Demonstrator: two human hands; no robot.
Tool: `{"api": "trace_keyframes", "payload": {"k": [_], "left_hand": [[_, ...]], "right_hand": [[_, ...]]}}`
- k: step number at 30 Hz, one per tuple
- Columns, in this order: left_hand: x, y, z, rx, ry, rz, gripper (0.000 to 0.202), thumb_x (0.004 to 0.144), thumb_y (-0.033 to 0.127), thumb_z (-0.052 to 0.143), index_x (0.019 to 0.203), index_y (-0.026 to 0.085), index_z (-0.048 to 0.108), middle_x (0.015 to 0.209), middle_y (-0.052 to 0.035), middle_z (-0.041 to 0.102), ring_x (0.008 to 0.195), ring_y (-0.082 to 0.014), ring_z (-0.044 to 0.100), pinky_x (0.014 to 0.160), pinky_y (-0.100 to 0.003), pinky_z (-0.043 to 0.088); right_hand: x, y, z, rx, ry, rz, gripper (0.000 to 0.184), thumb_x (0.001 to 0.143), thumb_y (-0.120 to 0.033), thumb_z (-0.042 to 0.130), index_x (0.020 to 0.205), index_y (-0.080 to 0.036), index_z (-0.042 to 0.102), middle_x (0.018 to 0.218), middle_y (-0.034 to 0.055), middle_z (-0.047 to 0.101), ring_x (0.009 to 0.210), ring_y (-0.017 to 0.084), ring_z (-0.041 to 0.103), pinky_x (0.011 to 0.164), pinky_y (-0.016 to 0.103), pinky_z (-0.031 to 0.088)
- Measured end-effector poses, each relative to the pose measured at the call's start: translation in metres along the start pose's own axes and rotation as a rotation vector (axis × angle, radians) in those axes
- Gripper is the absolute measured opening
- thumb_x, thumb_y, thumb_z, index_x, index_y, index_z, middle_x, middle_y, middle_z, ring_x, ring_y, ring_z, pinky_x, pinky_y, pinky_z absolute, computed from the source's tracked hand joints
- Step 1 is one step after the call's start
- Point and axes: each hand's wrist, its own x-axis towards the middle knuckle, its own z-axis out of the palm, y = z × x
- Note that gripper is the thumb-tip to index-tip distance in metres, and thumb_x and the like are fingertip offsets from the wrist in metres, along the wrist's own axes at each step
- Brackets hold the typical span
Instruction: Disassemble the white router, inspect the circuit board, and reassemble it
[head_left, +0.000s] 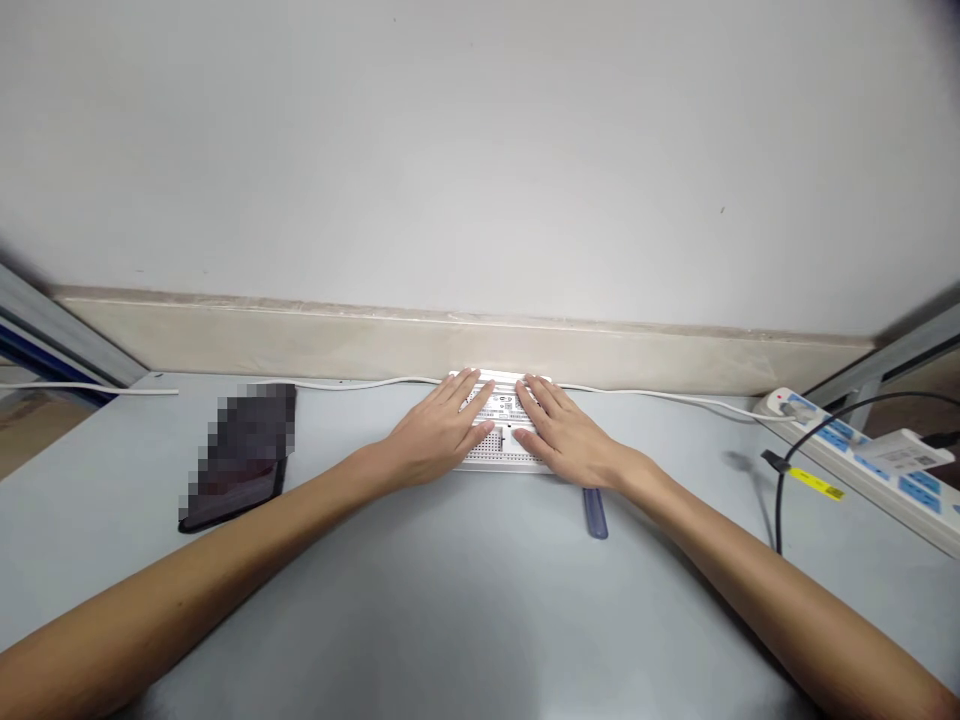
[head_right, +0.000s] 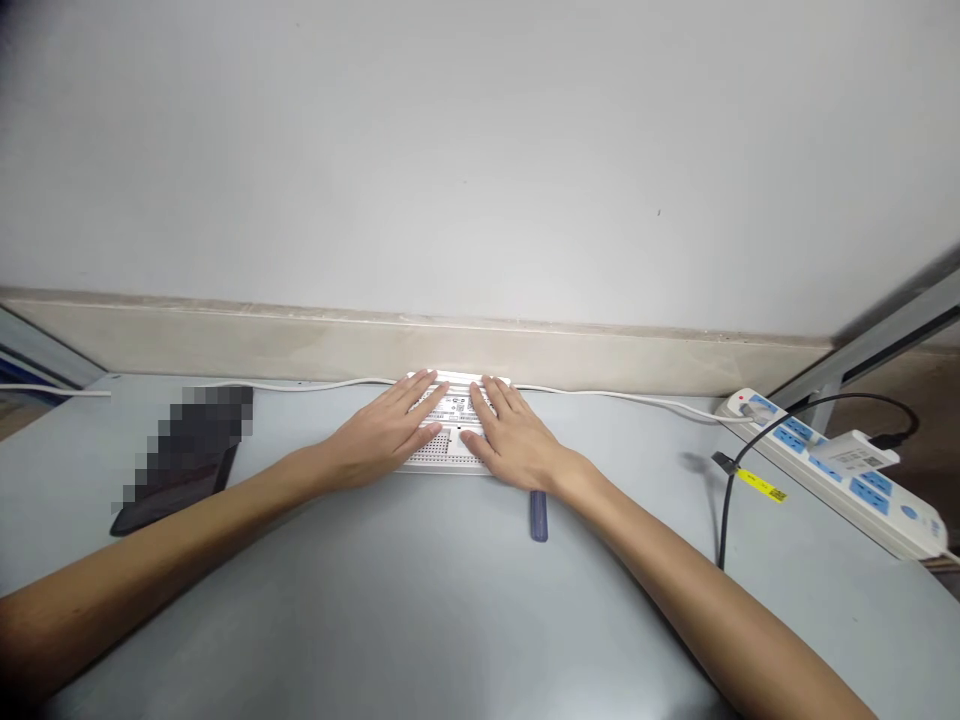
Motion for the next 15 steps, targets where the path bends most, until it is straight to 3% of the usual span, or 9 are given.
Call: {"api": "trace_keyframes", "payload": {"k": [6, 12, 15], "left_hand": [[0.002, -0.001, -0.003, -0.027, -0.078, 0.055, 0.06, 0.1, 0.047, 0.02, 0.149, 0.014, 0.026, 0.157, -0.012, 0.022, 0.146, -0.0245, 0.013, 0.12, -0.047, 0.015], [0.002, 0.005, -0.003, -0.015, -0.029, 0.033, 0.058, 0.1, 0.045, 0.023, 0.148, 0.013, 0.031, 0.154, -0.014, 0.03, 0.144, -0.027, 0.022, 0.119, -0.047, 0.016], [0.001, 0.009, -0.003, -0.002, -0.034, 0.029, 0.061, 0.099, 0.05, 0.022, 0.149, 0.015, 0.029, 0.154, -0.0149, 0.029, 0.144, -0.0276, 0.022, 0.118, -0.048, 0.016]], "right_hand": [[0.0, 0.004, 0.001, 0.06, 0.006, 0.009, 0.079, 0.096, -0.062, 0.016, 0.153, -0.009, 0.008, 0.159, 0.0131, 0.0, 0.146, 0.025, -0.008, 0.12, 0.048, 0.005], [-0.002, 0.015, -0.013, 0.196, -0.061, 0.025, 0.079, 0.094, -0.063, 0.024, 0.154, -0.013, 0.009, 0.16, 0.0106, 0.002, 0.147, 0.023, -0.001, 0.12, 0.044, 0.008], [-0.003, 0.013, -0.012, 0.21, -0.072, 0.042, 0.081, 0.094, -0.064, 0.023, 0.154, -0.011, 0.007, 0.16, 0.0104, -0.002, 0.147, 0.023, -0.006, 0.12, 0.043, 0.007]]}}
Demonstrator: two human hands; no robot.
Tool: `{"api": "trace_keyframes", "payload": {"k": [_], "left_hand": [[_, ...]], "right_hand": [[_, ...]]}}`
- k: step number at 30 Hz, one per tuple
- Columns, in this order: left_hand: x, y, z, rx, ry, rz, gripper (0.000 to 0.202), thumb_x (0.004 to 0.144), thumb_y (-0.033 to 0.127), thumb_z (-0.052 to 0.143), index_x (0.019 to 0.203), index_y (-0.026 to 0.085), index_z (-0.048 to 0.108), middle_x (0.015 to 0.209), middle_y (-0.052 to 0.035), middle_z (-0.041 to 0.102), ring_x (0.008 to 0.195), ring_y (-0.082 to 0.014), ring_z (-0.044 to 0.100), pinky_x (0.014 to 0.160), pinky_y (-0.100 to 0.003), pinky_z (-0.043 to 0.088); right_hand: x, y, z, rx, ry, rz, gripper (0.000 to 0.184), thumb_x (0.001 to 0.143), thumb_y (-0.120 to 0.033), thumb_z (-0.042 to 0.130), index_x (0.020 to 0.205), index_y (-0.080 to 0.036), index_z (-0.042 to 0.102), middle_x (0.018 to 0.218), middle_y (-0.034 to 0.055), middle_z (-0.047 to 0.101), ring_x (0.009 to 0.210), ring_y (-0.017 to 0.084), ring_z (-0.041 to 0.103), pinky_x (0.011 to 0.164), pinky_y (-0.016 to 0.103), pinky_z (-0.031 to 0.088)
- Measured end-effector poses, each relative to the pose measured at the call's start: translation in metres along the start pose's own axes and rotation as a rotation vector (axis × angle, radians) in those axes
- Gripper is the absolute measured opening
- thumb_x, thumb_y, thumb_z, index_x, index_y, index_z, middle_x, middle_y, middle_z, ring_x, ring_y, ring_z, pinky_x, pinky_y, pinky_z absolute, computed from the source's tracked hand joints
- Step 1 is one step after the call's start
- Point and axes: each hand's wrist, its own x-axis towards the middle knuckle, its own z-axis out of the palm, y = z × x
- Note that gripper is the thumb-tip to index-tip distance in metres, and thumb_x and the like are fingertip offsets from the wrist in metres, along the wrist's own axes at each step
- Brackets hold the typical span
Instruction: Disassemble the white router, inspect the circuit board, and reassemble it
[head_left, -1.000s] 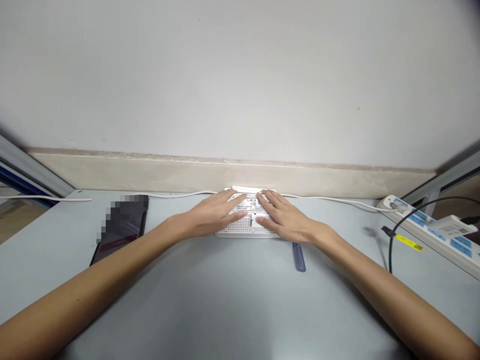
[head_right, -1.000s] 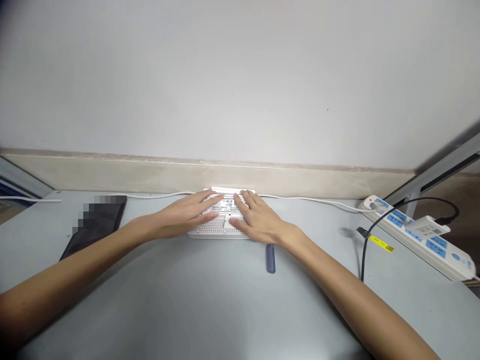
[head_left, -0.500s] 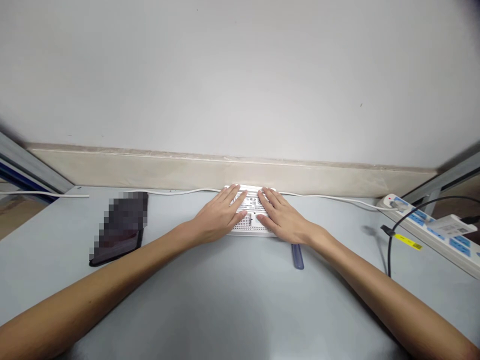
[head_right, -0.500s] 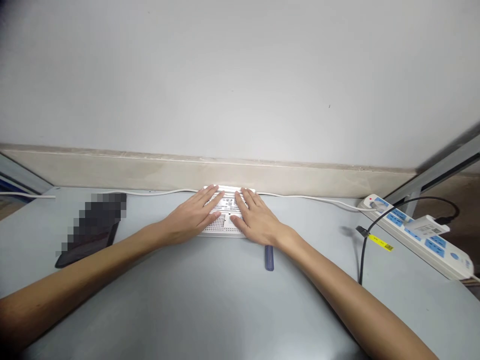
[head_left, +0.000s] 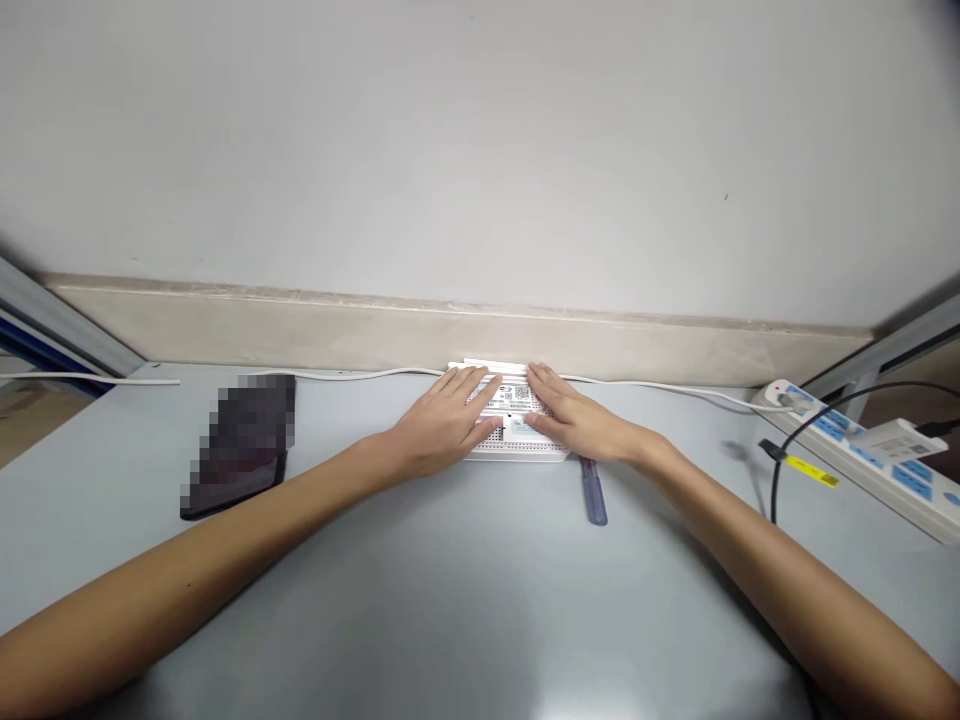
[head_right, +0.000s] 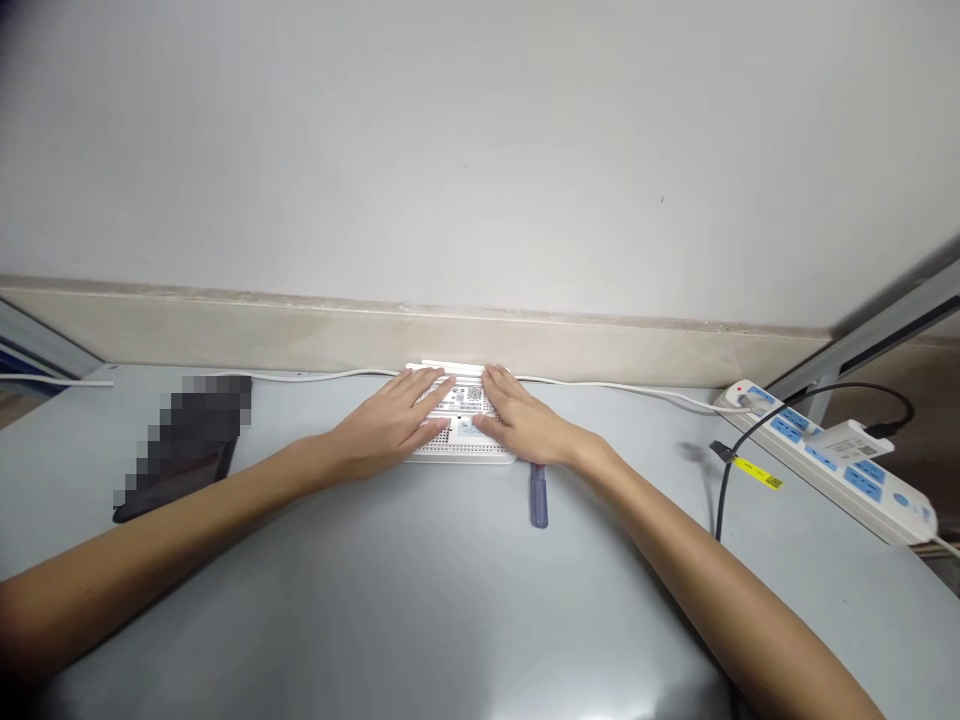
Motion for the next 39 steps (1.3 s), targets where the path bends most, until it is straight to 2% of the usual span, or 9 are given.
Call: {"api": "trace_keyframes", "payload": {"k": [6, 8, 11, 13, 15, 18, 23, 31, 39], "left_hand": [[-0.003, 0.005, 0.0, -0.002, -0.001, -0.009, 0.069, 0.093, 0.064, 0.028, 0.15, 0.026, 0.028, 0.156, -0.0131, 0.024, 0.145, -0.0317, 0.018, 0.117, -0.053, 0.013], [-0.003, 0.005, 0.0, -0.022, -0.007, -0.019, 0.068, 0.093, 0.064, 0.028, 0.15, 0.027, 0.028, 0.155, -0.0127, 0.026, 0.144, -0.0314, 0.02, 0.117, -0.053, 0.014], [-0.003, 0.002, 0.0, -0.041, -0.017, -0.016, 0.068, 0.092, 0.065, 0.028, 0.15, 0.029, 0.027, 0.154, -0.0115, 0.027, 0.143, -0.0314, 0.022, 0.116, -0.053, 0.015], [-0.002, 0.001, 0.001, -0.04, -0.023, -0.011, 0.068, 0.092, 0.065, 0.028, 0.15, 0.03, 0.025, 0.154, -0.0111, 0.028, 0.143, -0.0319, 0.022, 0.115, -0.054, 0.016], [-0.002, 0.0, 0.002, -0.029, -0.019, -0.022, 0.068, 0.092, 0.065, 0.028, 0.15, 0.031, 0.025, 0.153, -0.0111, 0.029, 0.142, -0.0331, 0.023, 0.114, -0.055, 0.019], [-0.003, 0.001, 0.003, -0.008, 0.021, -0.031, 0.067, 0.092, 0.064, 0.031, 0.149, 0.029, 0.029, 0.151, -0.0119, 0.033, 0.139, -0.0345, 0.027, 0.113, -0.055, 0.022], [-0.003, 0.005, 0.004, 0.02, 0.095, -0.009, 0.066, 0.092, 0.061, 0.036, 0.146, 0.023, 0.037, 0.146, -0.0166, 0.039, 0.135, -0.0357, 0.034, 0.111, -0.055, 0.026], [-0.003, 0.004, 0.006, 0.038, 0.131, 0.017, 0.064, 0.093, 0.059, 0.038, 0.145, 0.022, 0.039, 0.143, -0.0171, 0.041, 0.133, -0.0339, 0.037, 0.11, -0.055, 0.027], [-0.004, 0.004, 0.006, 0.044, 0.137, 0.004, 0.066, 0.092, 0.059, 0.039, 0.145, 0.021, 0.04, 0.143, -0.0186, 0.041, 0.133, -0.0351, 0.037, 0.111, -0.055, 0.026]], "right_hand": [[0.001, -0.003, 0.003, 0.018, 0.004, 0.022, 0.085, 0.093, -0.067, 0.024, 0.154, -0.011, 0.005, 0.16, 0.0096, -0.003, 0.146, 0.023, -0.008, 0.12, 0.044, 0.005], [-0.001, -0.003, -0.008, 0.083, -0.02, 0.024, 0.08, 0.094, -0.064, 0.027, 0.153, -0.013, 0.015, 0.16, 0.01, 0.006, 0.147, 0.024, 0.003, 0.12, 0.043, 0.011], [-0.006, -0.002, -0.033, 0.106, 0.082, 0.004, 0.059, 0.098, -0.054, 0.026, 0.141, -0.019, 0.046, 0.153, 0.008, 0.033, 0.143, 0.025, 0.025, 0.114, 0.044, 0.027], [-0.011, 0.0, -0.048, 0.024, 0.184, 0.011, 0.044, 0.096, -0.046, 0.035, 0.118, -0.02, 0.063, 0.131, 0.009, 0.058, 0.122, 0.026, 0.052, 0.098, 0.04, 0.042], [-0.017, 0.004, -0.06, -0.078, 0.193, 0.13, 0.032, 0.092, -0.04, 0.043, 0.09, -0.019, 0.067, 0.094, 0.0071, 0.07, 0.086, 0.022, 0.064, 0.073, 0.033, 0.048], [-0.025, 0.015, -0.067, -0.191, 0.072, 0.255, 0.026, 0.086, -0.034, 0.048, 0.067, -0.019, 0.059, 0.066, 0.0033, 0.063, 0.061, 0.016, 0.055, 0.053, 0.028, 0.038], [-0.026, 0.03, -0.06, -0.151, -0.179, 0.344, 0.035, 0.082, -0.043, 0.054, 0.058, -0.018, 0.054, 0.059, 0.0041, 0.061, 0.05, 0.014, 0.049, 0.048, 0.027, 0.034], [-0.022, 0.036, -0.047, 0.004, -0.246, 0.44, 0.047, 0.085, -0.053, 0.047, 0.055, -0.017, 0.049, 0.05, 0.0057, 0.057, 0.041, 0.015, 0.052, 0.044, 0.028, 0.043], [-0.025, 0.027, -0.044, 0.183, -0.36, 0.392, 0.032, 0.083, -0.035, 0.047, 0.06, -0.016, 0.057, 0.052, 0.0018, 0.055, 0.04, 0.014, 0.055, 0.043, 0.026, 0.049]]}}
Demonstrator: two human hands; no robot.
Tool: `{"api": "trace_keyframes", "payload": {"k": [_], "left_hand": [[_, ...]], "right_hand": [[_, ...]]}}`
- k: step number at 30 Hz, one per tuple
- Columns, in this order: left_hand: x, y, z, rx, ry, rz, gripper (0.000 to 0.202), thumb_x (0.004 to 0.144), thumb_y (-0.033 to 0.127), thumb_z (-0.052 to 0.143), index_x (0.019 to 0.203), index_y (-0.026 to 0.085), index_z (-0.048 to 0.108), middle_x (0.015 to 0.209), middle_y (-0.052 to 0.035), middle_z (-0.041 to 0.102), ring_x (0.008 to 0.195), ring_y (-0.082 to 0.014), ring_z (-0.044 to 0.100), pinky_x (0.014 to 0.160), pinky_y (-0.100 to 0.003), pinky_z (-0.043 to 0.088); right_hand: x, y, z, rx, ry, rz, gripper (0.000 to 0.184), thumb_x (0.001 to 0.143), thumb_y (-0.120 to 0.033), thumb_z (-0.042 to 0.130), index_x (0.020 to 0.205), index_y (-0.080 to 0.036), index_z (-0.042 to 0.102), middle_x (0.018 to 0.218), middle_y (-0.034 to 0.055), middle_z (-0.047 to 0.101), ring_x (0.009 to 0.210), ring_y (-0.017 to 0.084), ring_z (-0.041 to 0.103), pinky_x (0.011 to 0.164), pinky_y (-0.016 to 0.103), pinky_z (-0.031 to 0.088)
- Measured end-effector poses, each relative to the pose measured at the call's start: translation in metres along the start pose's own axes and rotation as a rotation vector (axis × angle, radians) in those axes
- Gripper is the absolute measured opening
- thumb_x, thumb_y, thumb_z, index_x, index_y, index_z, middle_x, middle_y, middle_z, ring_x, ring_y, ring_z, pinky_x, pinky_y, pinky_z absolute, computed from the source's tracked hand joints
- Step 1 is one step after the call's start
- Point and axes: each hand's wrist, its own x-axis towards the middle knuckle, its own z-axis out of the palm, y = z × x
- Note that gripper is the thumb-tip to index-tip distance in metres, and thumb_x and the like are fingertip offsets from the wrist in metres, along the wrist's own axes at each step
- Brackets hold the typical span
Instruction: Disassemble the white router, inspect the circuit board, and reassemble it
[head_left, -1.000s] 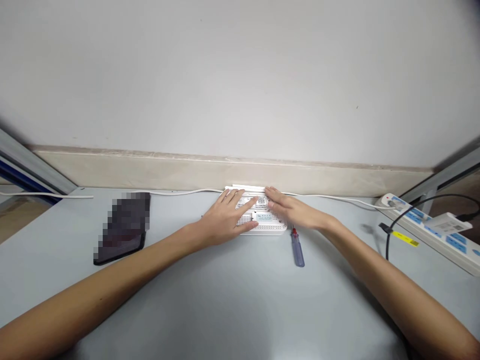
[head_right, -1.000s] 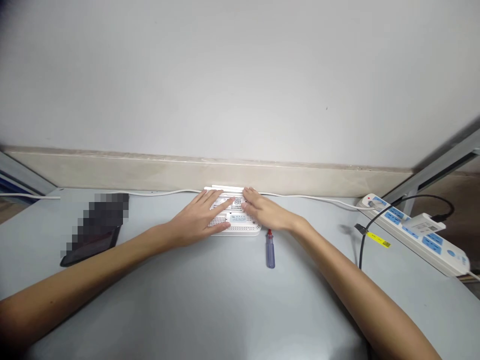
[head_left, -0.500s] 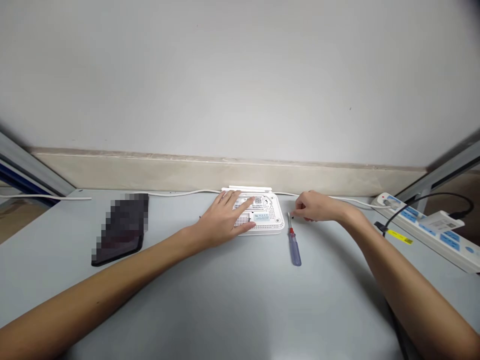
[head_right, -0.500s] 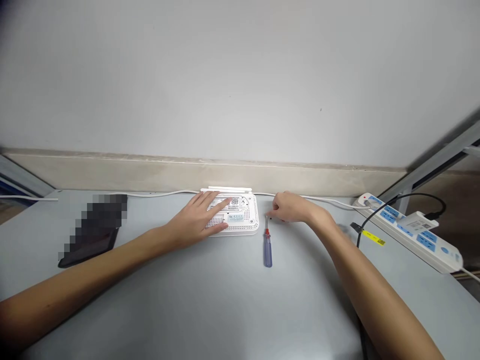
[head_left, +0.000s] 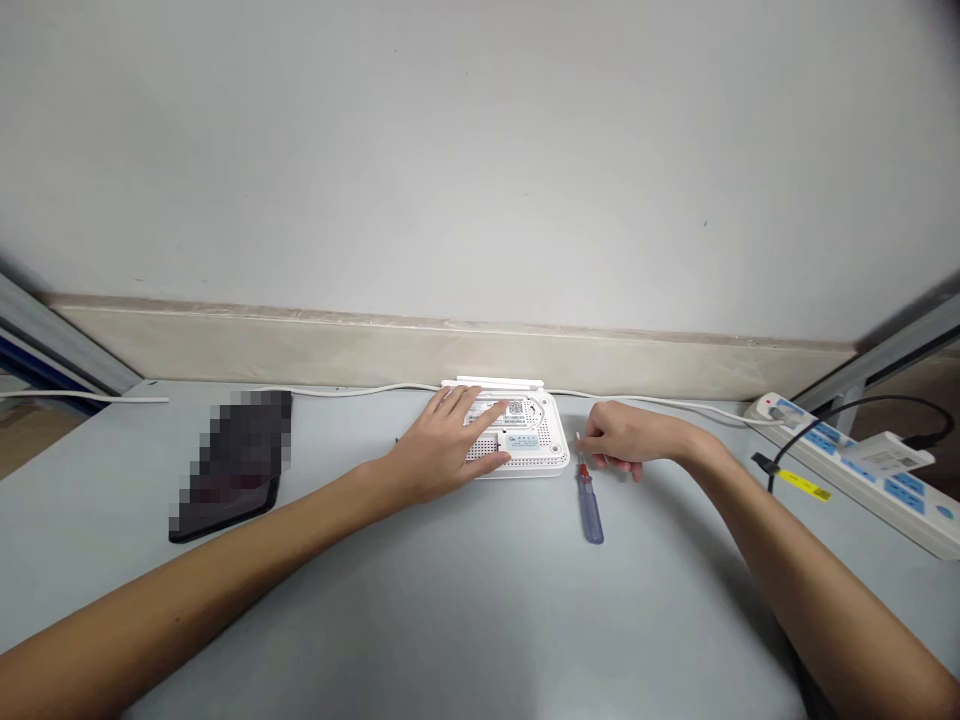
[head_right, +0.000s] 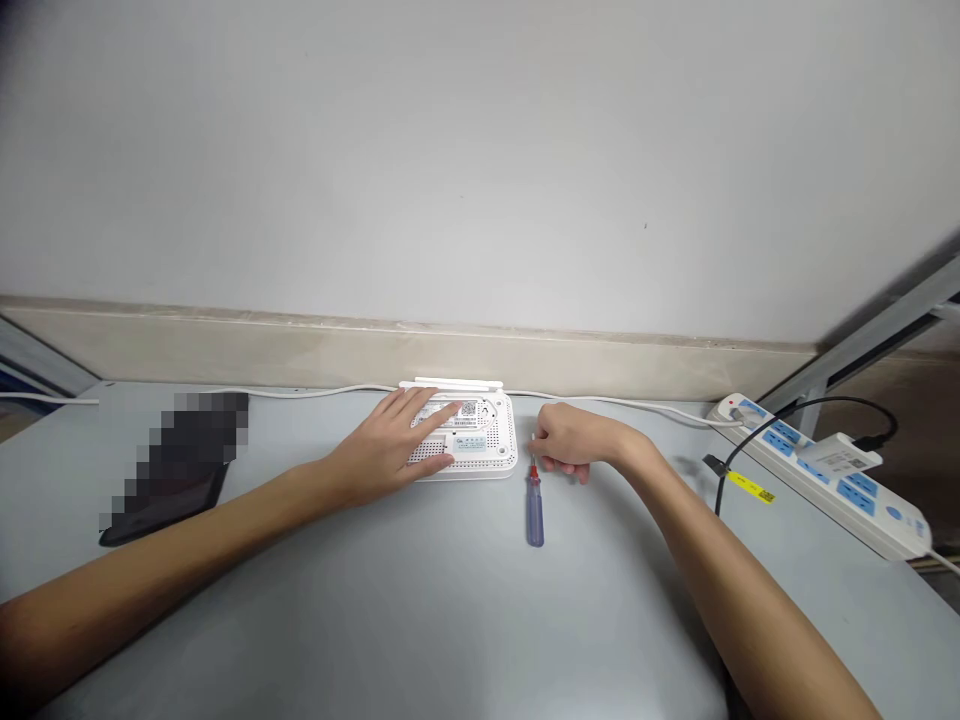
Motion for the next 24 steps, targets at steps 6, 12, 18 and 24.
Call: {"api": "trace_keyframes", "payload": {"k": [6, 12, 18, 24], "left_hand": [[0.0, -0.001, 0.001, -0.029, 0.045, 0.026, 0.064, 0.091, 0.058, 0.043, 0.143, 0.021, 0.043, 0.14, -0.0172, 0.045, 0.13, -0.0344, 0.04, 0.109, -0.055, 0.029], [-0.001, -0.002, 0.003, -0.014, 0.048, 0.019, 0.064, 0.091, 0.059, 0.041, 0.144, 0.022, 0.042, 0.141, -0.017, 0.044, 0.131, -0.0339, 0.039, 0.11, -0.054, 0.029], [-0.001, -0.002, 0.004, -0.008, 0.034, 0.021, 0.064, 0.092, 0.06, 0.04, 0.145, 0.023, 0.04, 0.144, -0.0163, 0.041, 0.133, -0.0332, 0.037, 0.111, -0.054, 0.027], [-0.001, -0.001, 0.003, -0.028, 0.033, 0.019, 0.064, 0.092, 0.06, 0.04, 0.144, 0.023, 0.041, 0.143, -0.0159, 0.043, 0.132, -0.033, 0.039, 0.111, -0.055, 0.027]], "right_hand": [[0.004, -0.003, 0.01, 0.013, -0.024, 0.029, 0.024, 0.079, -0.027, 0.046, 0.062, -0.015, 0.058, 0.05, 0.001, 0.055, 0.038, 0.013, 0.054, 0.041, 0.027, 0.049], [0.007, -0.012, 0.017, 0.053, 0.006, 0.026, 0.02, 0.076, -0.024, 0.048, 0.059, -0.016, 0.056, 0.049, -0.0002, 0.054, 0.037, 0.012, 0.053, 0.041, 0.025, 0.048], [0.013, -0.008, 0.014, 0.15, -0.003, -0.04, 0.021, 0.074, -0.026, 0.051, 0.056, -0.015, 0.055, 0.05, -0.0007, 0.054, 0.039, 0.01, 0.051, 0.044, 0.024, 0.046], [0.011, -0.002, 0.004, 0.326, 0.076, -0.112, 0.02, 0.072, -0.023, 0.05, 0.054, -0.016, 0.052, 0.048, -0.002, 0.052, 0.041, 0.009, 0.051, 0.047, 0.022, 0.042]]}}
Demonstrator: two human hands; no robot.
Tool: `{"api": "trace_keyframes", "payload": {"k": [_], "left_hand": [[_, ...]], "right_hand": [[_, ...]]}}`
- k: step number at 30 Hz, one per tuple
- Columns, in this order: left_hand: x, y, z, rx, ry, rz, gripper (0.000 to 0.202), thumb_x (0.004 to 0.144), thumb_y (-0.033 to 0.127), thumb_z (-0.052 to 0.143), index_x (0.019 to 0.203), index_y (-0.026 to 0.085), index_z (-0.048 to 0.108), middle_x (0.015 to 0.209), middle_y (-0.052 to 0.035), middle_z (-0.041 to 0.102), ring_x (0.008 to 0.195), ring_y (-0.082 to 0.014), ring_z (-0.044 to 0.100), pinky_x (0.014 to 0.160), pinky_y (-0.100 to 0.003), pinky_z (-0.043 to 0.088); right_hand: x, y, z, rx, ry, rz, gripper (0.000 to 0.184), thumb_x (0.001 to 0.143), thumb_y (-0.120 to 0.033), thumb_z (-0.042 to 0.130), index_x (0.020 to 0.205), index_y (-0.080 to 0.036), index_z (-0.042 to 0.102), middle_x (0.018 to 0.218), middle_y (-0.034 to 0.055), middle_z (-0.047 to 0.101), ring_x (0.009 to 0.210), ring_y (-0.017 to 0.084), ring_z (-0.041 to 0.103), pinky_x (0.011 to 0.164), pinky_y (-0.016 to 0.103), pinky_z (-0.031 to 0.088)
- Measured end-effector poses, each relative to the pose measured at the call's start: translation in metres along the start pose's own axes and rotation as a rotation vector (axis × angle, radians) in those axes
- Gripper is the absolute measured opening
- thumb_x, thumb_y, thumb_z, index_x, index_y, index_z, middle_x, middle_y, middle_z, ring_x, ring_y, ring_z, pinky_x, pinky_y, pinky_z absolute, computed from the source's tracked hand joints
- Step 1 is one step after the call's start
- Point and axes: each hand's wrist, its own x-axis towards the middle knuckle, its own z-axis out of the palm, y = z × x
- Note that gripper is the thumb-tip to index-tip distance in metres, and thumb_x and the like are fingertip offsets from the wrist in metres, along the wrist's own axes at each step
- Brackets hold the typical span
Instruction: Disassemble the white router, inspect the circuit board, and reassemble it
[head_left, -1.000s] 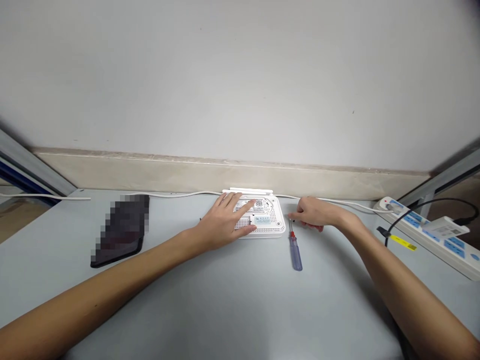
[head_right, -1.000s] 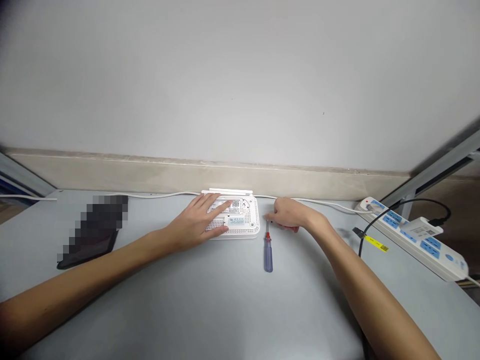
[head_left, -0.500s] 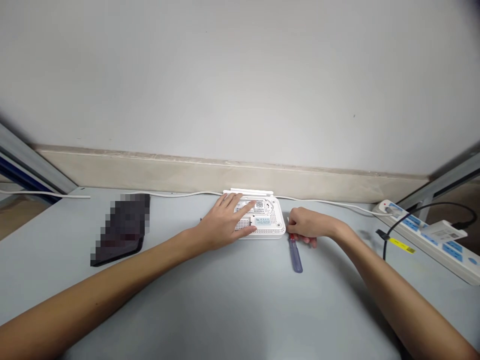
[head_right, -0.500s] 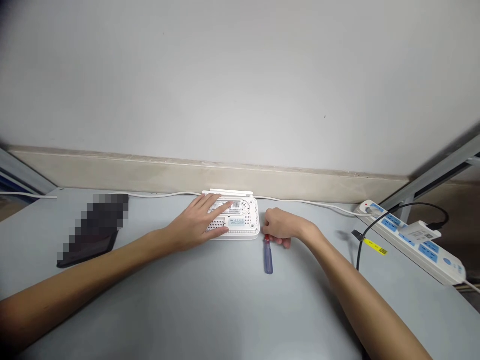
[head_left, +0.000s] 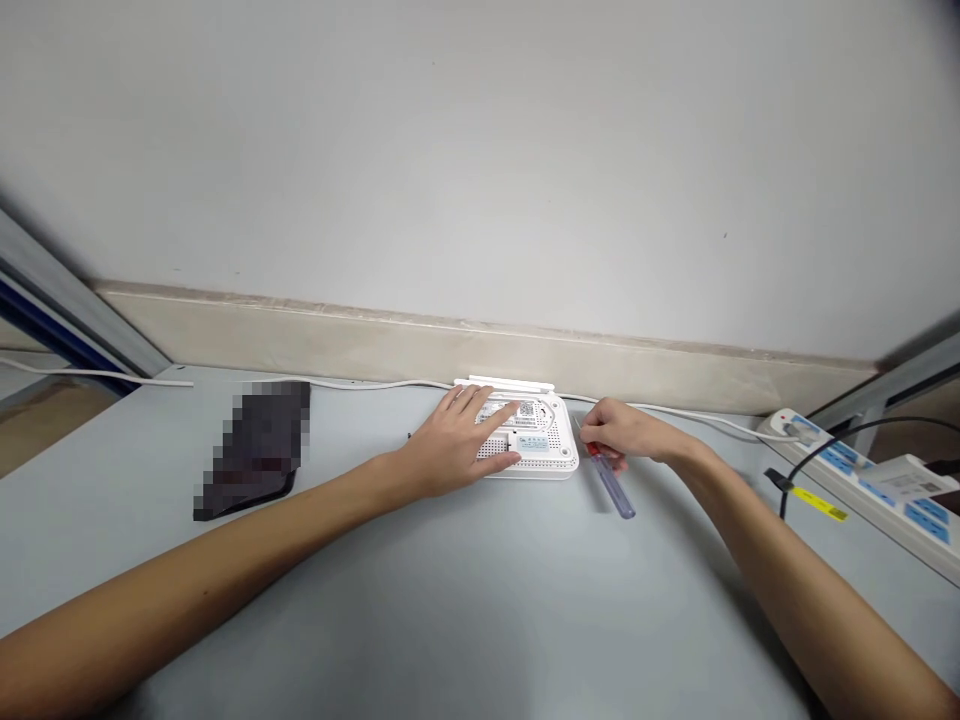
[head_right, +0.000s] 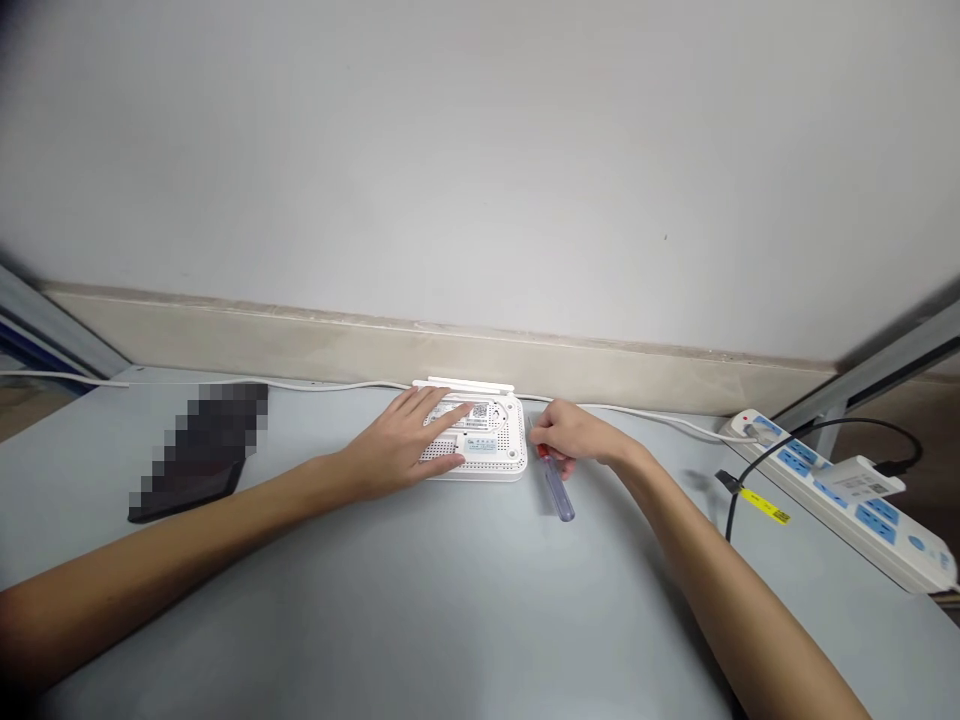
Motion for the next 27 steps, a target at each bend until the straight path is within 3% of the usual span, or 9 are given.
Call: {"api": "trace_keyframes", "payload": {"k": [6, 9, 12, 15, 18, 22, 27], "left_hand": [[0.004, -0.003, -0.008, -0.143, -0.079, -0.042, 0.065, 0.089, 0.061, 0.045, 0.143, 0.025, 0.041, 0.147, -0.0147, 0.039, 0.137, -0.0336, 0.032, 0.113, -0.057, 0.022], [0.008, 0.005, -0.024, -0.41, -0.092, -0.107, 0.051, 0.091, 0.054, 0.048, 0.134, 0.026, 0.052, 0.146, -0.0088, 0.042, 0.134, -0.028, 0.038, 0.111, -0.047, 0.031], [0.011, 0.016, -0.038, -0.755, -0.032, -0.171, 0.042, 0.092, 0.049, 0.048, 0.126, 0.026, 0.057, 0.125, -0.0049, 0.06, 0.118, -0.0218, 0.053, 0.102, -0.036, 0.041], [0.014, 0.019, -0.039, -1.07, -0.057, -0.298, 0.045, 0.089, 0.049, 0.054, 0.125, 0.022, 0.055, 0.095, -0.0037, 0.068, 0.088, -0.0183, 0.063, 0.083, -0.033, 0.049], [0.018, 0.011, -0.031, -1.227, -0.11, -0.367, 0.046, 0.085, 0.045, 0.061, 0.12, 0.016, 0.057, 0.078, -0.0028, 0.065, 0.066, -0.0132, 0.058, 0.065, -0.028, 0.047], [0.021, 0.0, -0.022, -1.263, -0.132, -0.355, 0.04, 0.085, 0.041, 0.062, 0.112, 0.012, 0.063, 0.066, 0.0008, 0.054, 0.061, -0.0107, 0.05, 0.056, -0.024, 0.04], [0.02, -0.005, -0.02, -1.259, -0.139, -0.28, 0.034, 0.089, 0.041, 0.055, 0.107, 0.014, 0.064, 0.066, 0.0019, 0.05, 0.059, -0.0096, 0.045, 0.057, -0.024, 0.037]], "right_hand": [[-0.004, -0.016, 0.004, 0.425, 0.115, -0.101, 0.025, 0.076, -0.027, 0.056, 0.054, -0.017, 0.051, 0.042, -0.0051, 0.042, 0.036, 0.009, 0.044, 0.046, 0.026, 0.043], [-0.001, -0.026, 0.017, 0.657, 0.23, -0.166, 0.027, 0.079, -0.029, 0.058, 0.056, -0.017, 0.052, 0.044, -0.0044, 0.044, 0.038, 0.009, 0.046, 0.046, 0.024, 0.045], [0.001, -0.034, 0.033, 0.817, 0.349, -0.177, 0.022, 0.081, -0.03, 0.06, 0.065, -0.015, 0.059, 0.05, -0.0023, 0.052, 0.045, 0.012, 0.057, 0.056, 0.027, 0.054], [0.001, -0.04, 0.045, 0.859, 0.38, -0.171, 0.02, 0.083, -0.031, 0.061, 0.075, -0.013, 0.064, 0.063, 0.0051, 0.066, 0.061, 0.018, 0.069, 0.069, 0.031, 0.059], [0.0, -0.044, 0.051, 0.853, 0.352, -0.205, 0.022, 0.083, -0.033, 0.064, 0.085, -0.012, 0.067, 0.079, 0.0104, 0.072, 0.073, 0.02, 0.071, 0.076, 0.032, 0.059], [-0.001, -0.045, 0.049, 0.812, 0.369, -0.286, 0.029, 0.082, -0.041, 0.067, 0.088, -0.012, 0.067, 0.083, 0.0105, 0.071, 0.075, 0.018, 0.07, 0.078, 0.031, 0.058], [-0.004, -0.042, 0.037, 0.691, 0.646, -0.422, 0.031, 0.085, -0.047, 0.06, 0.082, -0.017, 0.06, 0.082, 0.005, 0.064, 0.074, 0.015, 0.064, 0.073, 0.03, 0.057]]}}
